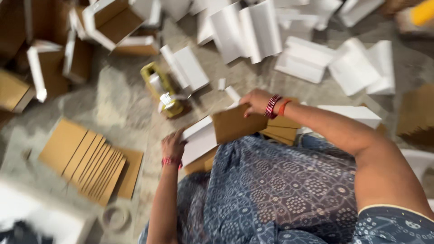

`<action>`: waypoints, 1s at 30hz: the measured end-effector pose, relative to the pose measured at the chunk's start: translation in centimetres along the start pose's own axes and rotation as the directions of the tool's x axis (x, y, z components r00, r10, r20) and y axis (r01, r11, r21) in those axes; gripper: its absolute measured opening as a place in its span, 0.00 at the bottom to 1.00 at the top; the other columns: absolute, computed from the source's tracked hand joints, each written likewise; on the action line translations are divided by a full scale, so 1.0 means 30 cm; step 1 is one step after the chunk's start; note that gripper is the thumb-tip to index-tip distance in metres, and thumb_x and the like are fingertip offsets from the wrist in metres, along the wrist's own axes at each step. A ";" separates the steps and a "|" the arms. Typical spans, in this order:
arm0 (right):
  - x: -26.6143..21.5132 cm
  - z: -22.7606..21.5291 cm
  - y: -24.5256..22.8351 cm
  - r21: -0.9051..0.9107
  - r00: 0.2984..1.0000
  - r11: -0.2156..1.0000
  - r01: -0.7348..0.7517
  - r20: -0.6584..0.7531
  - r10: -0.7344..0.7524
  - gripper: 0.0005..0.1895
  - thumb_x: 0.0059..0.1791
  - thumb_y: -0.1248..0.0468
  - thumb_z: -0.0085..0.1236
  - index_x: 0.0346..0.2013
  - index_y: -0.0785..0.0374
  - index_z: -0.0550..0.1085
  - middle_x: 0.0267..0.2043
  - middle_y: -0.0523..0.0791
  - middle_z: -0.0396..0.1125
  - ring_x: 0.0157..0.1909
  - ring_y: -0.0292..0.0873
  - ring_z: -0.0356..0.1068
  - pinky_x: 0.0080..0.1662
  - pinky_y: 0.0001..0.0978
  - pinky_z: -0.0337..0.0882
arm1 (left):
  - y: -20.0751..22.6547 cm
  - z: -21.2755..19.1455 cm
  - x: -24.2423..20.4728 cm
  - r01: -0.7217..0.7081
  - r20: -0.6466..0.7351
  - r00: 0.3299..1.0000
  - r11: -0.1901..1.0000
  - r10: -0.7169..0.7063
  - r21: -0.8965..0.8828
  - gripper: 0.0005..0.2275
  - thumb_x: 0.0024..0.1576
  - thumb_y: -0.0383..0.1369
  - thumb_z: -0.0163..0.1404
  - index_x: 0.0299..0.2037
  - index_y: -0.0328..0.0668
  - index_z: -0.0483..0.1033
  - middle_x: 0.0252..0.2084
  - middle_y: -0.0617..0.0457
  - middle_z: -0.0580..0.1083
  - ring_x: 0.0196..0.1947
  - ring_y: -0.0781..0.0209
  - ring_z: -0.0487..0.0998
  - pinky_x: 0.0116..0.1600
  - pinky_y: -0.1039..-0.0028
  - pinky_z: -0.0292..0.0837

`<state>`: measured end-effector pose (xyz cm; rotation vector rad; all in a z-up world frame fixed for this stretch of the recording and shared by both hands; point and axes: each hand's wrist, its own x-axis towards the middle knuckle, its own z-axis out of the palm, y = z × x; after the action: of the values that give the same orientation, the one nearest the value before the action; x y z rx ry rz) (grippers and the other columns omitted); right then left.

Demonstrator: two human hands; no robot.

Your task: The person sits on the floor and assembles small cardboard boxes by inserting white foam inserts into the box structure. They use a handheld tape dispenser to secure the foam pieces to the cardboard, repeating this process for multiple units.

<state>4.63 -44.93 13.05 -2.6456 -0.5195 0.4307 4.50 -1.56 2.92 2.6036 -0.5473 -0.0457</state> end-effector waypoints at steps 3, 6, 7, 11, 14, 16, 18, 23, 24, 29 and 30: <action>0.115 0.179 -0.306 0.098 0.967 0.964 0.247 0.040 -0.251 0.15 0.37 0.60 0.65 0.38 0.55 0.80 0.37 0.49 0.75 0.42 0.56 0.74 0.45 0.49 0.72 | -0.005 0.009 0.010 0.039 0.064 0.997 0.999 -0.038 -0.015 0.25 0.48 0.36 0.63 0.58 0.62 0.74 0.45 0.54 0.78 0.52 0.50 0.77 0.56 0.56 0.66; 0.230 0.363 -0.514 -0.096 0.917 0.912 0.399 0.015 -0.400 0.05 0.42 0.64 0.58 0.32 0.57 0.76 0.34 0.48 0.72 0.42 0.53 0.73 0.45 0.48 0.73 | 0.007 0.007 0.014 0.022 0.020 1.000 1.000 -0.022 0.002 0.27 0.45 0.35 0.64 0.57 0.60 0.74 0.48 0.53 0.78 0.50 0.49 0.77 0.54 0.54 0.65; 0.252 0.413 -0.564 -0.110 0.902 0.901 0.421 -0.055 -0.428 0.02 0.44 0.65 0.57 0.30 0.57 0.75 0.34 0.47 0.71 0.43 0.52 0.73 0.45 0.47 0.73 | 0.001 0.001 0.019 0.040 0.075 0.996 0.999 -0.038 -0.029 0.26 0.46 0.36 0.63 0.58 0.60 0.73 0.49 0.53 0.78 0.51 0.49 0.77 0.55 0.54 0.65; 0.284 0.435 -0.600 -0.236 0.888 0.897 0.374 -0.189 -0.420 0.03 0.49 0.63 0.55 0.36 0.57 0.75 0.38 0.46 0.67 0.45 0.49 0.70 0.47 0.44 0.71 | -0.066 -0.019 0.051 0.062 0.292 0.956 0.976 0.001 -0.207 0.23 0.55 0.40 0.56 0.62 0.59 0.70 0.55 0.50 0.76 0.58 0.47 0.75 0.60 0.55 0.67; 0.268 0.432 -0.625 -0.280 0.896 0.895 0.347 -0.182 -0.405 0.15 0.39 0.56 0.56 0.38 0.59 0.72 0.42 0.45 0.65 0.49 0.48 0.68 0.49 0.45 0.67 | -0.095 -0.009 0.100 0.143 0.454 0.891 0.952 -0.006 -0.269 0.21 0.62 0.45 0.47 0.66 0.58 0.67 0.59 0.48 0.74 0.62 0.46 0.72 0.64 0.54 0.64; 0.286 0.449 -0.619 -0.356 0.867 0.883 0.307 -0.278 -0.414 0.19 0.40 0.56 0.54 0.43 0.58 0.72 0.43 0.44 0.64 0.50 0.48 0.67 0.50 0.45 0.64 | -0.114 0.002 0.110 0.158 0.492 0.871 0.943 0.008 -0.294 0.21 0.64 0.46 0.42 0.67 0.57 0.67 0.61 0.48 0.73 0.64 0.47 0.70 0.65 0.54 0.61; 0.309 0.490 -0.592 -0.446 0.843 0.853 0.272 -0.318 -0.434 0.17 0.43 0.57 0.53 0.45 0.55 0.71 0.45 0.43 0.64 0.52 0.46 0.67 0.52 0.44 0.63 | -0.120 0.007 0.104 0.113 0.441 0.896 0.927 0.062 -0.359 0.21 0.64 0.44 0.40 0.67 0.56 0.67 0.62 0.48 0.73 0.64 0.48 0.70 0.66 0.56 0.61; 0.339 0.600 -0.493 -0.550 0.745 0.791 0.270 -0.402 -0.533 0.08 0.49 0.59 0.50 0.43 0.43 0.71 0.43 0.42 0.64 0.54 0.46 0.66 0.49 0.41 0.59 | -0.005 -0.099 0.061 0.072 0.414 0.910 0.991 -0.020 -0.109 0.33 0.46 0.39 0.55 0.66 0.49 0.64 0.61 0.46 0.70 0.63 0.45 0.68 0.59 0.54 0.60; 0.369 0.589 -0.458 -0.543 0.757 0.786 0.296 -0.369 -0.540 0.09 0.50 0.58 0.50 0.44 0.44 0.72 0.42 0.41 0.63 0.52 0.45 0.66 0.50 0.41 0.60 | 0.036 -0.115 0.048 0.034 0.371 0.928 0.997 -0.007 -0.067 0.38 0.38 0.37 0.62 0.64 0.47 0.64 0.60 0.45 0.69 0.63 0.43 0.67 0.57 0.52 0.58; 0.301 0.582 -0.457 -0.271 0.818 0.880 0.389 -0.338 -0.466 0.10 0.50 0.59 0.56 0.47 0.46 0.75 0.43 0.40 0.66 0.51 0.45 0.67 0.54 0.45 0.63 | 0.174 -0.077 -0.032 0.067 -0.121 0.992 0.948 -0.031 0.310 0.20 0.50 0.26 0.52 0.54 0.46 0.70 0.49 0.48 0.72 0.50 0.48 0.72 0.55 0.60 0.65; 0.291 0.542 -0.446 -0.126 0.830 0.909 0.397 -0.374 -0.414 0.14 0.49 0.60 0.59 0.50 0.49 0.74 0.47 0.43 0.67 0.54 0.47 0.67 0.56 0.46 0.65 | 0.183 -0.071 -0.033 0.062 -0.171 0.985 0.948 -0.008 0.313 0.21 0.47 0.25 0.52 0.53 0.45 0.70 0.47 0.48 0.72 0.49 0.48 0.72 0.54 0.60 0.65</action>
<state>2.45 -24.60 2.99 -2.4644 -0.9327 -0.2453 1.80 -4.67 7.26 2.8935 -0.4797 0.2705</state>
